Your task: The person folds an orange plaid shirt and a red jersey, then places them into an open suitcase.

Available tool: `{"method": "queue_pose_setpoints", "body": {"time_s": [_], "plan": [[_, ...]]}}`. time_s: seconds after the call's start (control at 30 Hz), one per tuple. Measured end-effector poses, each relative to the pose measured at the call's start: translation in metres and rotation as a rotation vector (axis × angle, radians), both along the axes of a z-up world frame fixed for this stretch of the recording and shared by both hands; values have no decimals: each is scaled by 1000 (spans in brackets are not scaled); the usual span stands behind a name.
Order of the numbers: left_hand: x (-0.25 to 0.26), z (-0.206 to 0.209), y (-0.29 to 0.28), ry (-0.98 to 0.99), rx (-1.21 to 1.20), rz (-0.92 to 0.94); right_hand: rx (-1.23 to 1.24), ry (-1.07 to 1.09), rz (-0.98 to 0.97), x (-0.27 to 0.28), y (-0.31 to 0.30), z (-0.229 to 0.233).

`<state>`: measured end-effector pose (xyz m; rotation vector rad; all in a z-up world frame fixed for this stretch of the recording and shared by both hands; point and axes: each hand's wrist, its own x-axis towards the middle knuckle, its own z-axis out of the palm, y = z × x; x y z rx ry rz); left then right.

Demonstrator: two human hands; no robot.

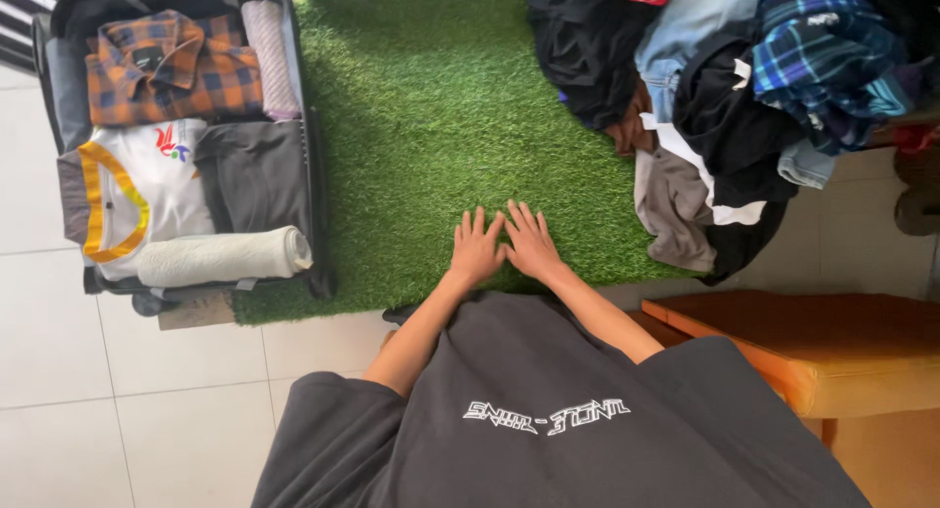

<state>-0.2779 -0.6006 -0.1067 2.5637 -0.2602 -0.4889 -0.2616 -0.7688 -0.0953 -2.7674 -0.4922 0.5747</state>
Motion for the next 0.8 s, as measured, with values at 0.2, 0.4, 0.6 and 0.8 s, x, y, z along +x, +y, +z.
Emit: {"method": "queue_pose_setpoints", "body": {"time_s": [0.2,0.4,0.6,0.8], "plan": [[-10,-12,-1,-91,134,-138,184,-15,25,-10,-28,-1],[-16,-12,-3,-134,126,-122,305,1,-50,-6,-34,-6],[-4,17,-4,-265,91,-31,383,-5,-95,15,-43,-20],[23,19,-8,-215,51,110,416,117,-196,31,-47,-18]]}}
